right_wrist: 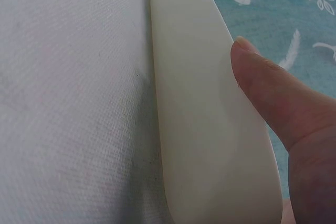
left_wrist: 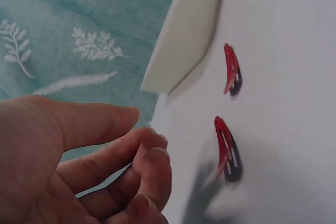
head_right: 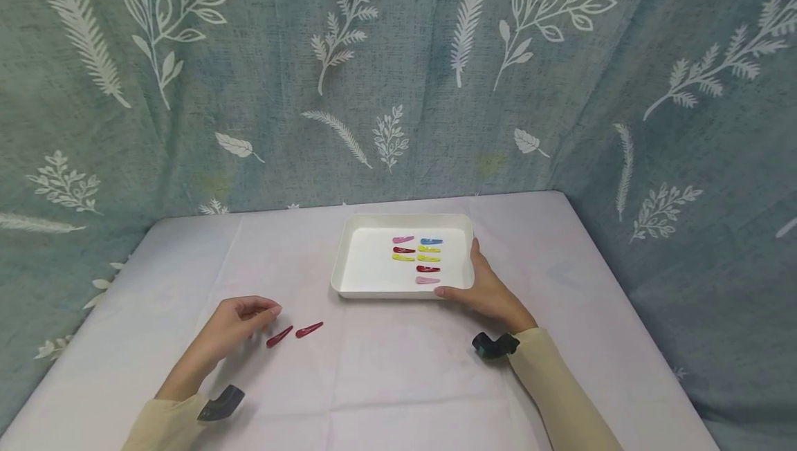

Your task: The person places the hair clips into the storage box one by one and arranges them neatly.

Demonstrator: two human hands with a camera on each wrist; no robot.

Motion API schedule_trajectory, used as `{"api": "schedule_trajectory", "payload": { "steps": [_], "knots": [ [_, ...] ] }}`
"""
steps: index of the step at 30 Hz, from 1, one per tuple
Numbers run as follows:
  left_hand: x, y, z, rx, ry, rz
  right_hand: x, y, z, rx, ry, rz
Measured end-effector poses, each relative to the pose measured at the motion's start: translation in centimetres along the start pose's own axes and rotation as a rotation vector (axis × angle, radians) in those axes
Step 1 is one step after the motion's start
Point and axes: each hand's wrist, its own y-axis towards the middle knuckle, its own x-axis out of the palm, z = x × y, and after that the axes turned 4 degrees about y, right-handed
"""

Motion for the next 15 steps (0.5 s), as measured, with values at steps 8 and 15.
{"api": "schedule_trajectory", "payload": {
  "steps": [8,15],
  "knots": [
    [0.47,-0.87,-0.57,0.033,0.095,-0.03,0.1,0.06,0.12,-0.001,-0.011,0.012],
    [0.45,-1.08,-0.88,0.031,0.118,-0.058,0.11,0.15,0.18,0.015,-0.03,0.018]
  ]
}}
